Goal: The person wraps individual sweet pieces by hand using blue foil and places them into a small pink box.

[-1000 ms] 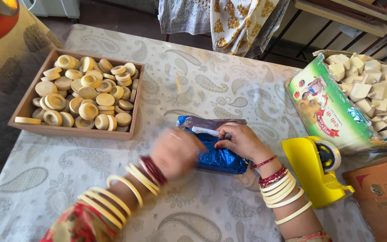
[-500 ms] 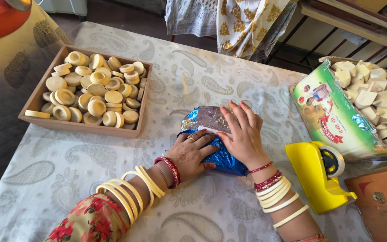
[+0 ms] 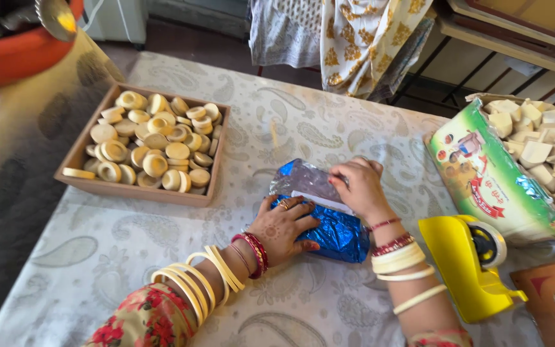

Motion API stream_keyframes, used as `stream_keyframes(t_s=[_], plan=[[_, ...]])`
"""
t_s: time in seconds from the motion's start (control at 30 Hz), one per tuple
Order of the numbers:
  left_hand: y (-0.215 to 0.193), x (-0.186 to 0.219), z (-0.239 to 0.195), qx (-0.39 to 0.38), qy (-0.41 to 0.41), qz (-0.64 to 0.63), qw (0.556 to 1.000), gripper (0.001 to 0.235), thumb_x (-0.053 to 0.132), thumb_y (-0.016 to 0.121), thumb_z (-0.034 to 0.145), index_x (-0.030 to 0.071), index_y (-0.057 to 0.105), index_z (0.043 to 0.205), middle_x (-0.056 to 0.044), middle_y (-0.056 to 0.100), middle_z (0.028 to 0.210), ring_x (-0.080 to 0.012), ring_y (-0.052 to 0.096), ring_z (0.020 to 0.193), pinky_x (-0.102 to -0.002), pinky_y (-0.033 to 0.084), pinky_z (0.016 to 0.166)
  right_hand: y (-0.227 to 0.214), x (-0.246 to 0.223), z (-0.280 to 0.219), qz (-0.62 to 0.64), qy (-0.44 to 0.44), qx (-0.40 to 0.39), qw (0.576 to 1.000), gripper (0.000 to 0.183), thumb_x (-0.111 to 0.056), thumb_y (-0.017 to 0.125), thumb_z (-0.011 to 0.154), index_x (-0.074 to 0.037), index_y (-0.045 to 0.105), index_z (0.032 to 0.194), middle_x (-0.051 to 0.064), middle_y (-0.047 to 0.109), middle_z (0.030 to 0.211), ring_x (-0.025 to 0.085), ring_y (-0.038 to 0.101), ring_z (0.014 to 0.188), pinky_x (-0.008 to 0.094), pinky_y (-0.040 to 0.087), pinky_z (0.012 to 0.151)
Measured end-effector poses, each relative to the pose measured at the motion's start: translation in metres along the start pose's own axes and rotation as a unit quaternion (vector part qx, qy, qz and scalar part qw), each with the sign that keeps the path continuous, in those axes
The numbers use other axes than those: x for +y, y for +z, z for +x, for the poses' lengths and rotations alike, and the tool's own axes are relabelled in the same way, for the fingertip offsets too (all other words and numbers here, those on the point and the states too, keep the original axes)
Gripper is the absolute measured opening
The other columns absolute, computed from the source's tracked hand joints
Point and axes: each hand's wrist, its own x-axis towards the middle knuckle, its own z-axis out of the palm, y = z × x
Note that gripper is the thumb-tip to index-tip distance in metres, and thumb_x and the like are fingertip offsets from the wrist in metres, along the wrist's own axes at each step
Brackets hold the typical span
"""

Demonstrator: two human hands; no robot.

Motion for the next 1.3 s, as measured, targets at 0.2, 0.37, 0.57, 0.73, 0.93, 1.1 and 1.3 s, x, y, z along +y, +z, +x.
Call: stream_keyframes(t_s=[0.2, 0.37, 0.57, 0.73, 0.93, 1.1, 1.3], plan=[[0.002, 0.004, 0.002, 0.02, -0.004, -0.012, 1.0, 0.048, 0.056, 0.06, 0.09, 0.023, 0.067, 0.124, -0.006, 0.057, 0.14, -0.0279, 0.043, 0.139, -0.059, 0.027, 0.111, -0.046, -0.033, -0.027, 0.024, -0.113, 0.013, 0.993, 0.004, -0.017, 0.076, 0.081, -0.013, 0.076, 0.083, 0.0, 0.072, 0.083, 0.024, 0.064, 0.091, 0.04, 0.042, 0.084], [-0.004, 0.01, 0.0, 0.008, -0.015, -0.009, 1.0, 0.047, 0.055, 0.061, 0.091, 0.023, 0.067, 0.124, -0.007, 0.058, 0.137, -0.0281, 0.043, 0.139, -0.058, 0.028, 0.111, -0.042, -0.047, -0.051, 0.053, -0.121, -0.009, 0.991, 0.006, -0.01, 0.073, 0.081, -0.012, 0.077, 0.085, 0.0, 0.071, 0.084, 0.021, 0.066, 0.09, 0.038, 0.045, 0.086], [-0.003, 0.01, -0.002, 0.003, -0.035, -0.012, 0.999, 0.047, 0.055, 0.06, 0.091, 0.023, 0.068, 0.125, -0.008, 0.057, 0.136, -0.03, 0.045, 0.137, -0.058, 0.028, 0.111, -0.03, -0.042, -0.063, 0.059, -0.132, -0.023, 0.989, 0.012, -0.004, 0.071, 0.078, -0.01, 0.077, 0.086, 0.003, 0.07, 0.082, 0.024, 0.065, 0.086, 0.038, 0.048, 0.08], [0.004, 0.003, -0.005, 0.018, -0.031, -0.038, 0.999, 0.048, 0.058, 0.061, 0.09, 0.027, 0.067, 0.126, -0.013, 0.052, 0.14, -0.0349, 0.049, 0.133, -0.059, 0.029, 0.112, -0.03, -0.042, -0.064, 0.084, -0.102, -0.038, 0.99, 0.014, -0.003, 0.07, 0.079, -0.007, 0.077, 0.091, 0.005, 0.07, 0.084, 0.026, 0.065, 0.084, 0.038, 0.052, 0.075], [-0.006, 0.011, -0.001, -0.006, -0.029, -0.012, 0.999, 0.052, 0.058, 0.058, 0.091, 0.034, 0.062, 0.137, -0.012, 0.052, 0.135, -0.0327, 0.051, 0.129, -0.064, 0.028, 0.108, -0.042, -0.047, -0.058, 0.086, -0.027, 0.04, 0.995, 0.011, -0.008, 0.071, 0.089, -0.008, 0.078, 0.097, 0.004, 0.072, 0.085, 0.024, 0.066, 0.083, 0.037, 0.051, 0.075], [-0.024, 0.021, 0.004, -0.048, -0.056, -0.005, 0.997, 0.048, 0.055, 0.056, 0.093, 0.036, 0.061, 0.136, -0.011, 0.052, 0.132, -0.0316, 0.053, 0.126, -0.061, 0.028, 0.107, -0.039, -0.055, -0.059, 0.053, -0.061, 0.069, 0.994, 0.011, -0.006, 0.068, 0.09, -0.008, 0.076, 0.097, 0.005, 0.072, 0.09, 0.025, 0.066, 0.089, 0.039, 0.05, 0.08], [-0.01, 0.007, 0.003, 0.044, -0.041, -0.053, 0.997, 0.052, 0.04, 0.059, 0.096, 0.024, 0.05, 0.146, -0.011, 0.06, 0.121, -0.0312, 0.059, 0.118, -0.055, 0.033, 0.108, -0.036, -0.055, -0.063, 0.031, -0.096, 0.043, 0.994, 0.011, -0.005, 0.067, 0.086, -0.009, 0.074, 0.094, 0.005, 0.072, 0.089, 0.025, 0.066, 0.089, 0.039, 0.049, 0.083]])
